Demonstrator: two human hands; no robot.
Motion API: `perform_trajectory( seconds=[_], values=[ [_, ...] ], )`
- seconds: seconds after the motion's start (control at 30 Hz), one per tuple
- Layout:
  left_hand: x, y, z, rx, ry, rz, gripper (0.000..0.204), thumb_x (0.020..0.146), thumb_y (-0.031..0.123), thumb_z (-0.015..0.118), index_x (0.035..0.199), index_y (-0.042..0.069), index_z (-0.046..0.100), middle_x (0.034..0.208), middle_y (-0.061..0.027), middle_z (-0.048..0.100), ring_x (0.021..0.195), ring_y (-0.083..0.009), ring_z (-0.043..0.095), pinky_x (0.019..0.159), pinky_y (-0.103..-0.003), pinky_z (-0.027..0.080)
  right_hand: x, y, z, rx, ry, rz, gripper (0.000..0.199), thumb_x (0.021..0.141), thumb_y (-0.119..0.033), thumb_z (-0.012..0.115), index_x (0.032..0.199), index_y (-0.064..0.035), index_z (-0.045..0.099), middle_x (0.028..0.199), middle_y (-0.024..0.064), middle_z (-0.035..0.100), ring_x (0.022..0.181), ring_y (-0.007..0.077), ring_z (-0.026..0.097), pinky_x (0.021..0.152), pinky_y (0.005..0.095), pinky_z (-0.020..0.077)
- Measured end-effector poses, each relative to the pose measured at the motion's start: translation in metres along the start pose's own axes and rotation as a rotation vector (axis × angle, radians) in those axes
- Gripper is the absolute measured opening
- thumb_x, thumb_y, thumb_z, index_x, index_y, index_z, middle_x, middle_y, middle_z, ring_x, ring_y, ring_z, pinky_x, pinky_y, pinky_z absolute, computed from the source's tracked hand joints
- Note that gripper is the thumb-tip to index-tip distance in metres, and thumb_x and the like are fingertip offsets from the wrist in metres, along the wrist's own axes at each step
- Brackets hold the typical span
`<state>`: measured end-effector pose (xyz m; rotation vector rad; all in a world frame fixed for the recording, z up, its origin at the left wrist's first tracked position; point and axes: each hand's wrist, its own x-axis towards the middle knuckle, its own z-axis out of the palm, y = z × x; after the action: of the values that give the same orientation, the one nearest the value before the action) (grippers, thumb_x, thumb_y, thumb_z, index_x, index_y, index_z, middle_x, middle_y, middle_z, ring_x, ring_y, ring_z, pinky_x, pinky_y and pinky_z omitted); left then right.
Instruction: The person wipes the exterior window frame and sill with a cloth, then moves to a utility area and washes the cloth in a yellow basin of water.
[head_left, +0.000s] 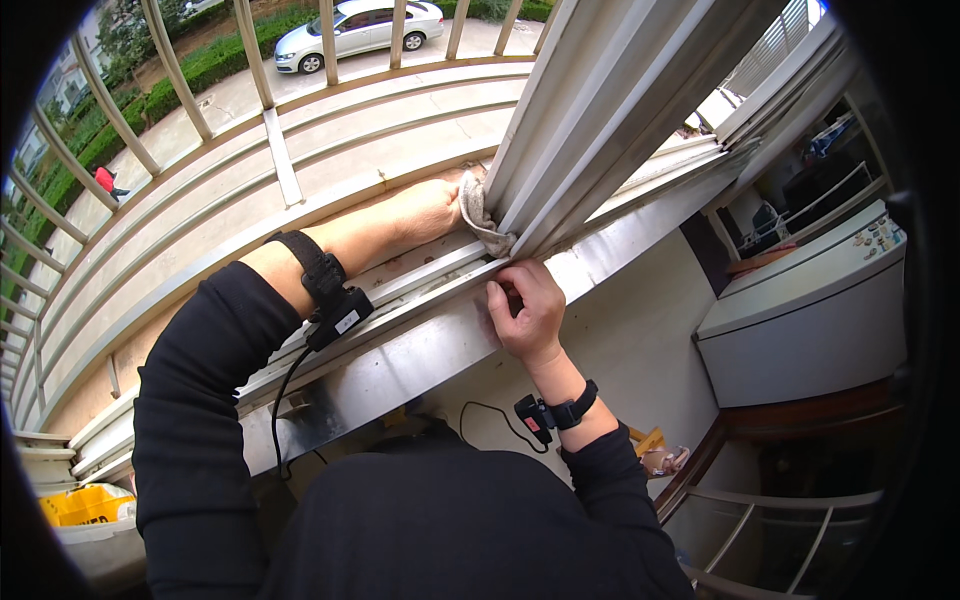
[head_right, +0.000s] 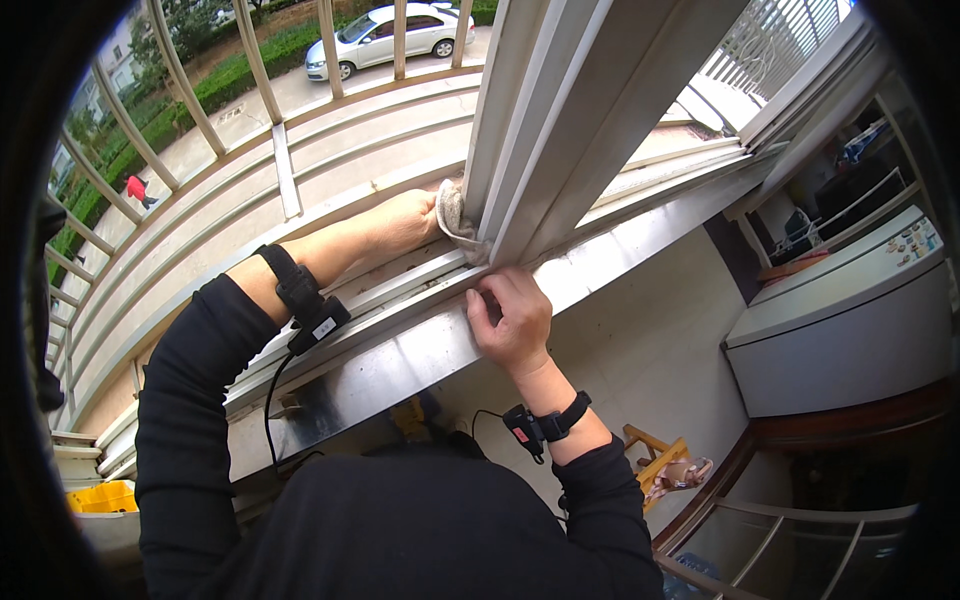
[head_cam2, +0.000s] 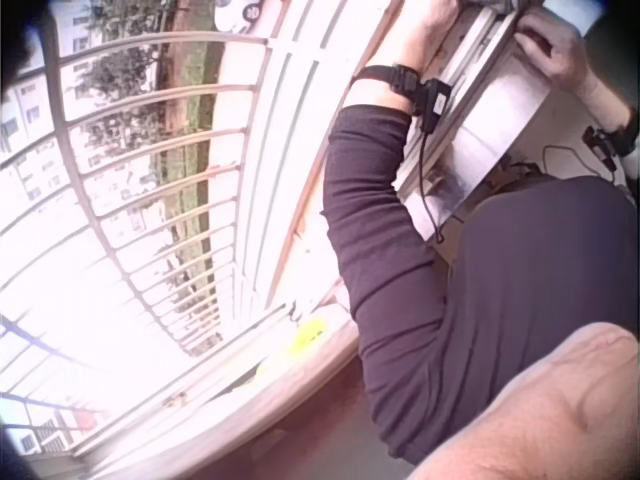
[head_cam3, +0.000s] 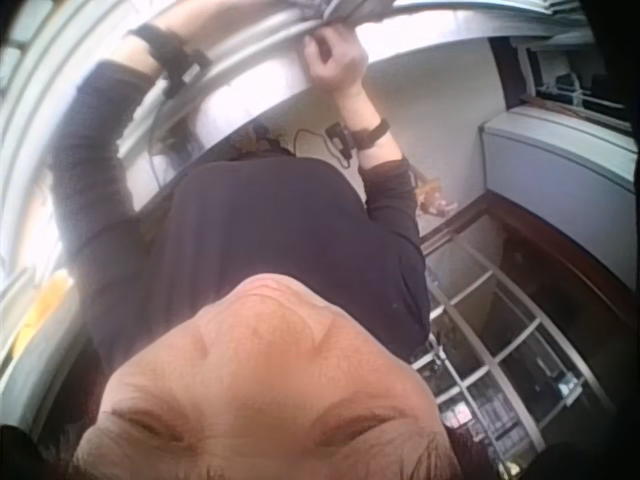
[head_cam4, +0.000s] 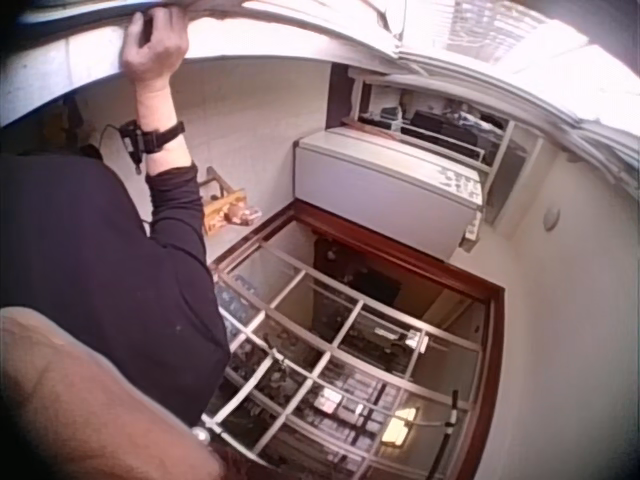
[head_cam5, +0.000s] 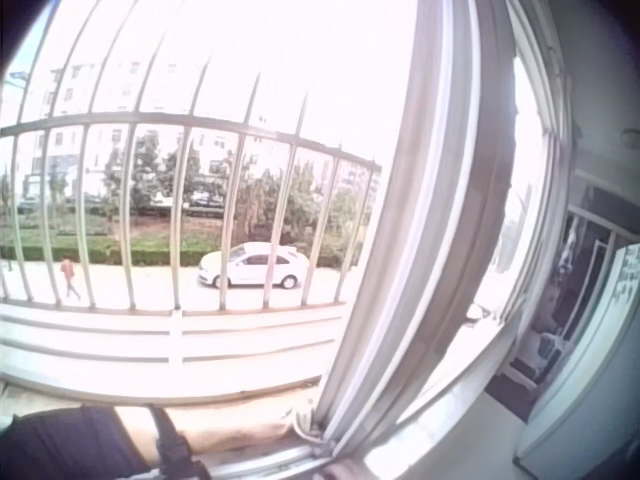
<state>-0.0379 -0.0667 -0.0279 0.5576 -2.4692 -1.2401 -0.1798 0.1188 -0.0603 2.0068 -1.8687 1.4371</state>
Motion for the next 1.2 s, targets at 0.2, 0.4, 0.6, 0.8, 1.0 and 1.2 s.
perform_trajectory(
  seconds=[0.2, 0.4, 0.6, 0.8, 1.0, 1.2],
  values=[
    [0.007, 0.035, -0.008, 0.355, -0.114, -0.167, 0.036, 0.087, 0.024, 0.065, 0.119, 0.008, 0.065, 0.104, -0.0172, 0.072, 0.098, -0.0311, 0.068, 0.089, -0.039, 0.051, 0.000, 0.000, 0.001, -0.008, 0.019, -0.029, 0.009, 0.075, -0.008, 0.071, 0.075, -0.0066, 0.062, 0.072, 0.0081, 0.058, 0.064, 0.0269, 0.058, 0.056, 0.0363, 0.0464],
    [0.017, 0.042, 0.011, 0.509, 0.103, -0.238, 0.036, 0.078, 0.020, 0.066, 0.112, 0.011, 0.068, 0.102, -0.0181, 0.072, 0.100, -0.0366, 0.068, 0.085, -0.045, 0.055, -0.001, 0.002, 0.002, -0.005, 0.012, -0.013, 0.010, 0.075, -0.009, 0.071, 0.075, -0.0064, 0.061, 0.072, 0.0086, 0.058, 0.065, 0.0282, 0.058, 0.056, 0.0370, 0.0467],
    [0.005, 0.030, 0.021, 0.633, 0.287, -0.072, 0.028, 0.088, 0.031, 0.063, 0.104, 0.008, 0.065, 0.086, -0.0202, 0.071, 0.086, -0.0391, 0.069, 0.079, -0.048, 0.054, -0.002, 0.005, 0.002, -0.008, 0.016, -0.022, 0.011, 0.076, -0.011, 0.071, 0.077, -0.0058, 0.062, 0.075, 0.0102, 0.060, 0.069, 0.0314, 0.060, 0.060, 0.0389, 0.0488],
    [0.003, 0.038, 0.025, 0.572, 0.343, -0.123, 0.026, 0.096, 0.032, 0.056, 0.104, 0.008, 0.062, 0.086, -0.0210, 0.071, 0.085, -0.0409, 0.069, 0.078, -0.050, 0.054, -0.001, 0.005, 0.002, 0.000, 0.020, -0.006, 0.010, 0.076, -0.011, 0.071, 0.077, -0.0058, 0.062, 0.076, 0.0105, 0.060, 0.070, 0.0316, 0.060, 0.060, 0.0391, 0.0491],
    [0.016, 0.041, 0.025, 0.377, 0.213, -0.363, 0.036, 0.084, 0.025, 0.062, 0.116, 0.009, 0.066, 0.107, -0.0201, 0.071, 0.103, -0.0366, 0.068, 0.089, -0.045, 0.054, -0.002, 0.004, 0.002, -0.018, 0.024, -0.023, 0.010, 0.078, -0.010, 0.071, 0.078, -0.0042, 0.063, 0.076, 0.0101, 0.060, 0.067, 0.0286, 0.060, 0.058, 0.0361, 0.0484],
    [0.019, 0.043, 0.017, 0.350, 0.116, -0.408, 0.046, 0.084, 0.028, 0.067, 0.127, 0.013, 0.062, 0.116, -0.0193, 0.069, 0.109, -0.0368, 0.066, 0.095, -0.043, 0.051, -0.004, 0.006, 0.002, 0.011, 0.009, 0.013, 0.010, 0.078, -0.010, 0.071, 0.078, -0.0050, 0.063, 0.076, 0.0101, 0.060, 0.068, 0.0303, 0.059, 0.059, 0.0381, 0.0486]
  ],
)
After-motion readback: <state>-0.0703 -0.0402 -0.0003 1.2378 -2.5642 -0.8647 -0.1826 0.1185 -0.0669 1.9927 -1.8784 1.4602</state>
